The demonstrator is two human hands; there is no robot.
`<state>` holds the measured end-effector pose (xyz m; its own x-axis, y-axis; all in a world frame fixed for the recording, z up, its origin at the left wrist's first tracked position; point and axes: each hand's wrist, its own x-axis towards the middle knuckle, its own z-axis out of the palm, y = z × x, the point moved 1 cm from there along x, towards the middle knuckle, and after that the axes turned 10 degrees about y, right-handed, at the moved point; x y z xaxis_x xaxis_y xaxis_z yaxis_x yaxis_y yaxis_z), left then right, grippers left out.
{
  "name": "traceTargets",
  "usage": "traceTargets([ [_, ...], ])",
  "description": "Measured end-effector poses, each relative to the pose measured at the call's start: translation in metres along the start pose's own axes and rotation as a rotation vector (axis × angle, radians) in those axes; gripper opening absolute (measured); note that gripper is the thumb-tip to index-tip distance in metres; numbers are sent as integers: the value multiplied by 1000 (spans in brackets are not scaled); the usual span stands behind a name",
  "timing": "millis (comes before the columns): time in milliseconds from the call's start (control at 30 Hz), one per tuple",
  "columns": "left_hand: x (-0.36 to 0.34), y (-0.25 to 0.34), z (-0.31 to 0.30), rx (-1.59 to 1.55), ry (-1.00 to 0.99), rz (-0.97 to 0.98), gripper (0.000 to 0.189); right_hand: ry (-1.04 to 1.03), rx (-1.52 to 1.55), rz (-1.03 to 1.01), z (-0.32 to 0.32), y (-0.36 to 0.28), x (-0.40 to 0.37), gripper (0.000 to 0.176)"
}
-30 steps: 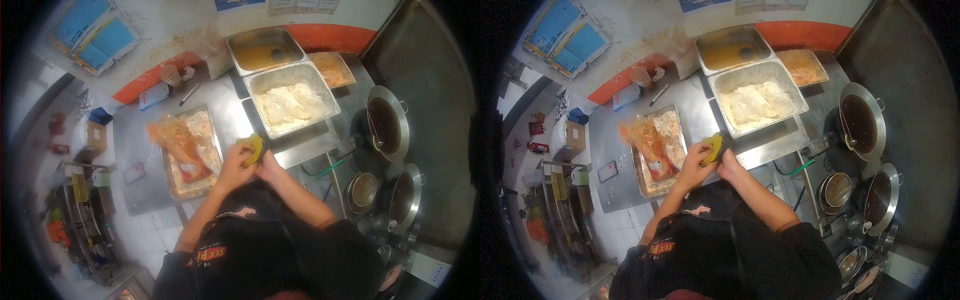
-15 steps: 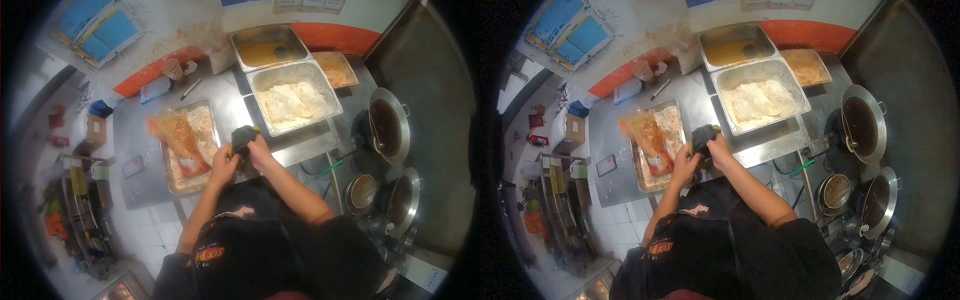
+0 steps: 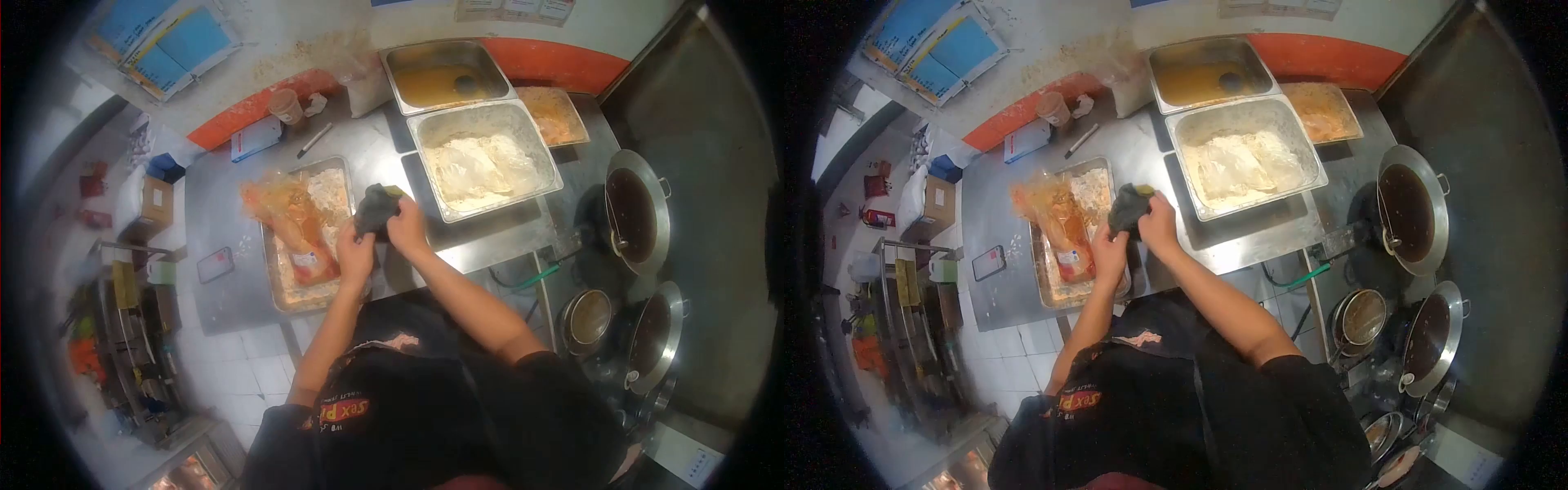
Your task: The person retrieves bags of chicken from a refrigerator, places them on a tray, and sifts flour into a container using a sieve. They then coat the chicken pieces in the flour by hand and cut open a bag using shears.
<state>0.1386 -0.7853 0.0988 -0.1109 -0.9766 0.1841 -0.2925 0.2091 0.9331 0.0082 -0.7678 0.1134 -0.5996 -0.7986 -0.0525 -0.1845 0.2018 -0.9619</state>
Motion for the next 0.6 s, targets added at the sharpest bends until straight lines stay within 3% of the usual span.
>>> traceTargets([
  [100, 7, -39, 4, -158, -15, -132, 32, 91, -3, -186, -3, 0, 23, 30],
  [167, 5, -22, 1, 264, -126, -84, 38, -103, -199, -134, -1, 20, 34, 34],
  [200, 0, -10, 0, 406, -129, 91, 42, -155, -195, -94, -1, 32, 35, 45],
  [300, -13, 1, -12, 477, -263, -46, 43, -260, -169, 19, -10, 42, 33, 55],
  [333, -10, 9, -17, 432, -196, 2, 45, -206, -106, 24, -8, 50, 29, 58],
  [433, 35, 10, -37, 420, -63, 23, 48, -327, -20, 93, -29, 21, 16, 59],
  [500, 95, 39, -53, 427, 32, -88, 46, -377, -25, 101, -48, 3, 6, 59],
  [567, 174, 5, -67, 425, 229, 233, 44, -414, -16, 168, -64, 4, -4, 58],
  [600, 215, -1, -73, 445, 263, 250, 50, -409, 2, 211, -72, 8, -10, 58],
])
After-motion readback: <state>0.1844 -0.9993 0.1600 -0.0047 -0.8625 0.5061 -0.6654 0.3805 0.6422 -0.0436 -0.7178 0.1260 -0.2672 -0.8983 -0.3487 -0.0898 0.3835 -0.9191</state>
